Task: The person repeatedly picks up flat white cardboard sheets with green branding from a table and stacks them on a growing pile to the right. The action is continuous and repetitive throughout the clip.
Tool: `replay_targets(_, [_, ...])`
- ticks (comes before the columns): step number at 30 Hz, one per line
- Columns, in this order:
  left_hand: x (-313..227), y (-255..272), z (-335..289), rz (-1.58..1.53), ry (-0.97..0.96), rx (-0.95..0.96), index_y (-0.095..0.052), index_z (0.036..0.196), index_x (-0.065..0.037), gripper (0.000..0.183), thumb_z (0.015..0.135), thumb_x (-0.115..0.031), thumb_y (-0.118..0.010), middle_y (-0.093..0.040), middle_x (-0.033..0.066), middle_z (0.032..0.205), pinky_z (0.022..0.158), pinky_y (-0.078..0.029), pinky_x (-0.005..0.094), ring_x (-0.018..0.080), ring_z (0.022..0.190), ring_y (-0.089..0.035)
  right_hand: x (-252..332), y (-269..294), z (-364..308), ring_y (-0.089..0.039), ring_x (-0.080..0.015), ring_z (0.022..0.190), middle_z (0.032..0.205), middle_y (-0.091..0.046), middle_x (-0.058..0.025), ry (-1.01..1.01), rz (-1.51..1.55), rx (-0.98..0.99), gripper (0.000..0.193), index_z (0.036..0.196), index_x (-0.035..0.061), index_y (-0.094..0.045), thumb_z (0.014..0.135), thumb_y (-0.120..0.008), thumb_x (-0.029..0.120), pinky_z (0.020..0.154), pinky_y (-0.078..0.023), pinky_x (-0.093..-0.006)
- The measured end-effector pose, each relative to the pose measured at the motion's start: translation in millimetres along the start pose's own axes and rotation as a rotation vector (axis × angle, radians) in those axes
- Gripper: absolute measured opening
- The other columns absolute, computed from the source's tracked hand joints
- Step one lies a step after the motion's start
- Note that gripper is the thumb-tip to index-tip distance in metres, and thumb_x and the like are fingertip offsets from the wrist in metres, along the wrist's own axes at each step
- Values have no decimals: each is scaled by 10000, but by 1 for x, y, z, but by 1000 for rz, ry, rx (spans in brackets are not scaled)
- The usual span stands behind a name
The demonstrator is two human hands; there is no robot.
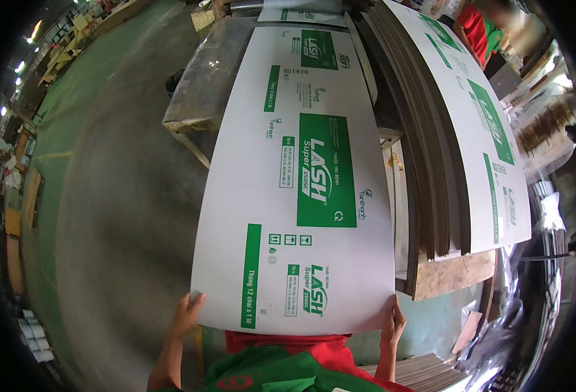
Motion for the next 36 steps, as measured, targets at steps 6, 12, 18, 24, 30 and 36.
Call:
replay_targets(6, [-42,-46,149,-201,9,126,-649,1003,-1,531,908,-524,-654,-643,69,837,634,-501,350,162,745,-612,67,-68,148,-455,-104,692,830,-629,-38,393,-56,-151,370,1269,-32,-630,983,-547,188,630,-427,-281])
replay_targets(12, [-75,-63,256,-249,-123,39,-641,981,12,585,866,-560,-692,-618,61,770,485,-456,319,167,629,-591,84,-113,234,-677,-235,1078,1139,-711,-183,437,-49,-235,336,1198,4,-688,994,-559,238,925,-507,-313])
replay_targets(18, [-120,-68,328,-28,-2,-48,-639,979,41,625,850,-568,-699,-654,119,814,604,-524,418,279,702,-654,148,-144,276,-604,-372,1169,1252,-630,-230,255,-505,-35,498,1411,20,-487,977,-563,252,997,-474,-438])
replay_targets(24, [-206,-117,315,498,-794,-533,-473,1276,30,633,844,-328,-767,-544,235,1232,955,-455,482,405,1205,-512,223,-55,132,-419,-399,1339,1382,-479,-250,1051,-826,-362,672,1430,-6,-421,869,-715,220,1099,-357,-494])
replay_targets(30, [-243,-208,228,375,-1057,-125,-549,1209,12,461,888,-278,-706,-556,220,1223,1002,-426,445,388,1172,-525,193,94,140,-348,-426,1403,1476,-397,-302,395,-1002,-711,743,1446,-96,-366,895,-683,288,1137,-321,-509])
replay_targets(36, [-257,-293,146,263,-1165,133,-603,1130,18,385,866,-232,-729,-621,212,1133,815,-535,380,294,994,-655,144,106,165,-459,-403,1335,1396,-504,-299,534,-993,-700,657,1342,-110,-493,858,-717,274,1109,-359,-479])
Point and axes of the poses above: each hand's wrist, its own z-axis towards the middle knuckle, its own y-axis out of the back of the hand, x = y × z, the point moved 4 cm from there along z, towards the middle knuckle
